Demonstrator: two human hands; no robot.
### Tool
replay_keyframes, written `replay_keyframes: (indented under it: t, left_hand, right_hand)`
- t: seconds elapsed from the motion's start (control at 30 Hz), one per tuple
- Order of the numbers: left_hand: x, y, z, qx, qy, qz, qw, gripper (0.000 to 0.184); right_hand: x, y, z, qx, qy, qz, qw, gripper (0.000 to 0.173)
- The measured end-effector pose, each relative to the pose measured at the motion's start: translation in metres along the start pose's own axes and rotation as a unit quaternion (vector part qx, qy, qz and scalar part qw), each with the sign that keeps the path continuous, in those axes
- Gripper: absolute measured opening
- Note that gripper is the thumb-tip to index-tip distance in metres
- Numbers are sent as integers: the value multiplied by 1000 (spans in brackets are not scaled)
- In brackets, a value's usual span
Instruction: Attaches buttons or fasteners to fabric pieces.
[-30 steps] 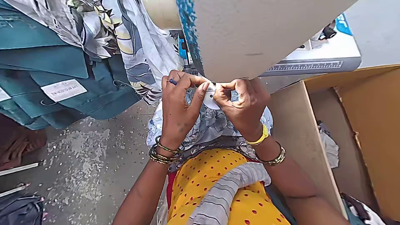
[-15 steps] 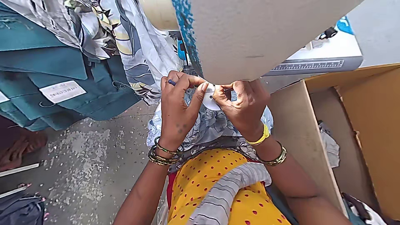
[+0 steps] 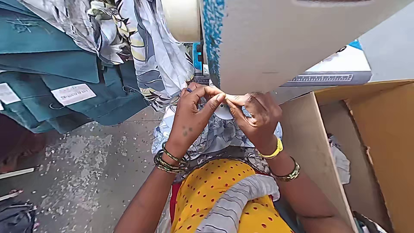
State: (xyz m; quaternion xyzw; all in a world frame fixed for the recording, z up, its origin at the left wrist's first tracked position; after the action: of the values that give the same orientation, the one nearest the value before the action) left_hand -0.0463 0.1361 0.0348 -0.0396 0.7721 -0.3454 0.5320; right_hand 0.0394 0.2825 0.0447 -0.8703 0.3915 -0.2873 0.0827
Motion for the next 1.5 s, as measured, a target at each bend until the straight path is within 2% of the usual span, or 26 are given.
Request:
replay_keyframes:
  t: [0.1, 0.2, 0.37, 1.0, 1.27, 1.5]
  left_hand:
    - [-3, -1, -1, -32, 16, -29, 999, 9]
    - [-2, -4, -1, -60, 22, -38, 997, 10]
    - [4, -4, 1, -62, -3, -51, 997, 10]
    - [7, -3, 3, -67, 11, -62, 996, 14]
    - [6, -4, 3, -66, 12, -65, 996, 14]
    - [4, -4, 3, -64, 16, -64, 996, 14]
  right_hand:
    - [-1, -1, -2, -6, 7, -4, 1000, 8]
    - [-2, -1, -5, -37, 52, 2, 998, 8]
    - [-2, 3, -12, -33, 104, 37, 993, 13]
    - [0, 6, -16, -9, 94, 96, 991, 19]
    - [3, 4, -24, 37, 122, 107, 986, 20]
    - [4, 2, -24, 37, 148, 97, 984, 17]
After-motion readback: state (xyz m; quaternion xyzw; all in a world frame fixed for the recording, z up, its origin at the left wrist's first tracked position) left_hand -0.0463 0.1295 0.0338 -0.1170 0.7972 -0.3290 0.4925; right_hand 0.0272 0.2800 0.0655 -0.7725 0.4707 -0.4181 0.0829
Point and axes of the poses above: each hand's wrist, its own z-axis away from the middle knuckle, its own y-axis out of the palm, x = y × z, the point moved 5 cm from there along -z, towards the middle knuckle, and after that the axes turned 15 degrees about -z, right-handed, at the moved point
